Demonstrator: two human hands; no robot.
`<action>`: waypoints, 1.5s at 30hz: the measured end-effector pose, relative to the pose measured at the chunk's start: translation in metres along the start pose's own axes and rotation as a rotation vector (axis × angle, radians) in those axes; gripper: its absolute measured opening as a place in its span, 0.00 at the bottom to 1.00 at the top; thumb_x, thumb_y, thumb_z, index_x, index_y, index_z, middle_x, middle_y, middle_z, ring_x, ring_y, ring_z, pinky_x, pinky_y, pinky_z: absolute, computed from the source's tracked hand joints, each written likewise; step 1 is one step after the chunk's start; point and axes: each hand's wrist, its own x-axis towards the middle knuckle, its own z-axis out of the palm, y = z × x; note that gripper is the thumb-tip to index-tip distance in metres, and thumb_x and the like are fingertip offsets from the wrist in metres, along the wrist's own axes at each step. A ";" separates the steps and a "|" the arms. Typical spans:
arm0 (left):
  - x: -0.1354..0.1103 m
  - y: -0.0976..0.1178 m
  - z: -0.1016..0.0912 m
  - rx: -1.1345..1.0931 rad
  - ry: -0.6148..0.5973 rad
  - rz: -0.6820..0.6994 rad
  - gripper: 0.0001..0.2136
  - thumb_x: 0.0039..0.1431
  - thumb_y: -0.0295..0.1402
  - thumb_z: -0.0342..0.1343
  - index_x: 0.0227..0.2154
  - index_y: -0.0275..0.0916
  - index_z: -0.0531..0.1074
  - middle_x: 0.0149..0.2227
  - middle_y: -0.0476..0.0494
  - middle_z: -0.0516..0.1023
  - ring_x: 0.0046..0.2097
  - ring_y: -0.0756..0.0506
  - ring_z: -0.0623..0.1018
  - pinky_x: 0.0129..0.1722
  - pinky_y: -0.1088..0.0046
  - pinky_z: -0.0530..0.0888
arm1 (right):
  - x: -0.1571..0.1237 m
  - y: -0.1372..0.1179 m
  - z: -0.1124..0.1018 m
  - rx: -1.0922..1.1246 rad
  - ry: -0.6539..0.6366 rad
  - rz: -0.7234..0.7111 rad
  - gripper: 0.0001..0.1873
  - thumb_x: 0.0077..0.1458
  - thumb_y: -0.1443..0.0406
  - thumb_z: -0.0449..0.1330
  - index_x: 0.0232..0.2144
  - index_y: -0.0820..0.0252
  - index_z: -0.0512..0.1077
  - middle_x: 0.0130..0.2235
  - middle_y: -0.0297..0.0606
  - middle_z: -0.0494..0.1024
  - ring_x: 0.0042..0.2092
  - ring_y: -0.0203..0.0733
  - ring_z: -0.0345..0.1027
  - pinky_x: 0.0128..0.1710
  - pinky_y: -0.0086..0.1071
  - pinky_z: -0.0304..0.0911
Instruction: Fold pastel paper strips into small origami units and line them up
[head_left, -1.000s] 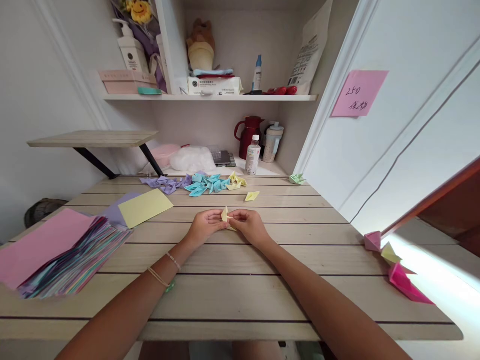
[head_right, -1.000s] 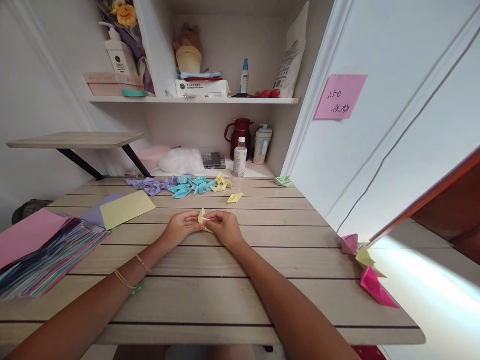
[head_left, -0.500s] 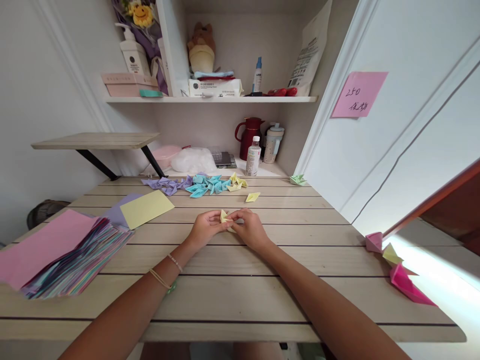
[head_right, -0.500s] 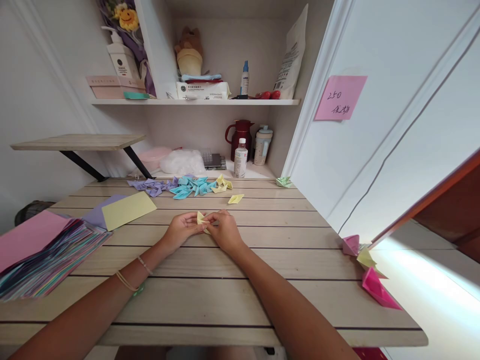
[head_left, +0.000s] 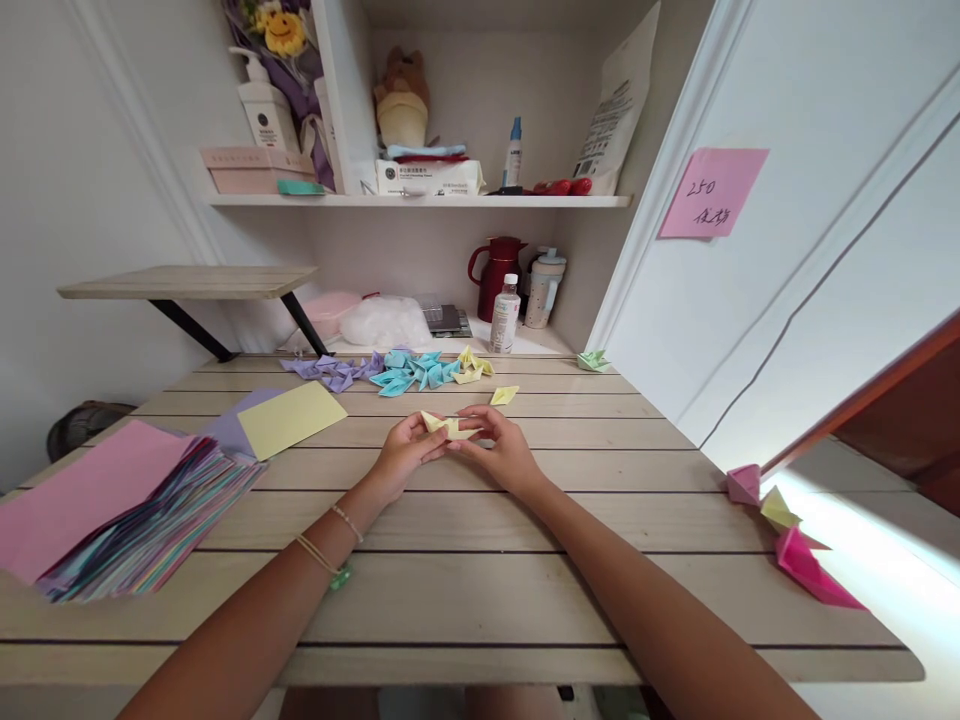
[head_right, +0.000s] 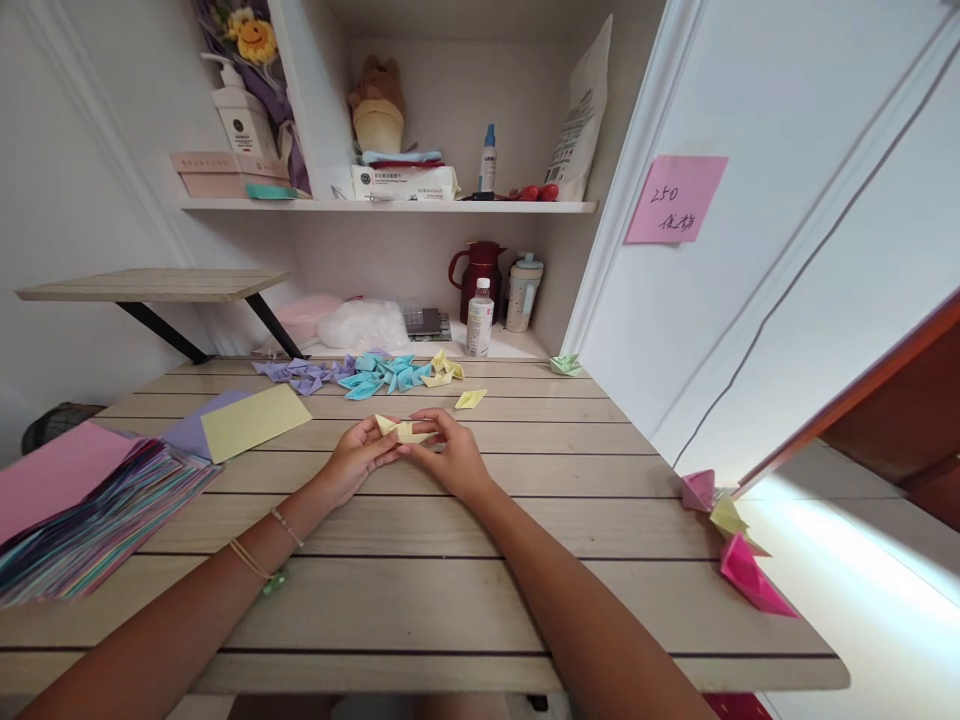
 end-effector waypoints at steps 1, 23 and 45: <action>0.000 0.000 0.000 -0.003 -0.002 -0.001 0.16 0.42 0.32 0.64 0.35 0.35 0.69 0.36 0.43 0.76 0.37 0.47 0.77 0.44 0.65 0.73 | 0.000 0.002 0.000 -0.016 0.023 -0.015 0.19 0.43 0.59 0.64 0.39 0.57 0.68 0.38 0.38 0.75 0.41 0.41 0.70 0.37 0.33 0.66; -0.004 0.010 -0.007 0.699 -0.207 0.348 0.06 0.45 0.34 0.60 0.27 0.39 0.74 0.39 0.41 0.76 0.43 0.43 0.74 0.43 0.67 0.71 | 0.000 0.009 -0.007 -0.388 -0.023 -0.212 0.03 0.48 0.66 0.60 0.26 0.56 0.75 0.44 0.42 0.69 0.44 0.44 0.66 0.45 0.40 0.63; -0.003 0.017 -0.014 0.950 -0.113 0.626 0.04 0.51 0.32 0.55 0.27 0.41 0.75 0.35 0.42 0.75 0.38 0.45 0.74 0.38 0.71 0.69 | -0.002 0.005 -0.002 -0.199 0.020 -0.162 0.05 0.47 0.65 0.61 0.30 0.57 0.71 0.41 0.41 0.75 0.44 0.43 0.69 0.42 0.37 0.66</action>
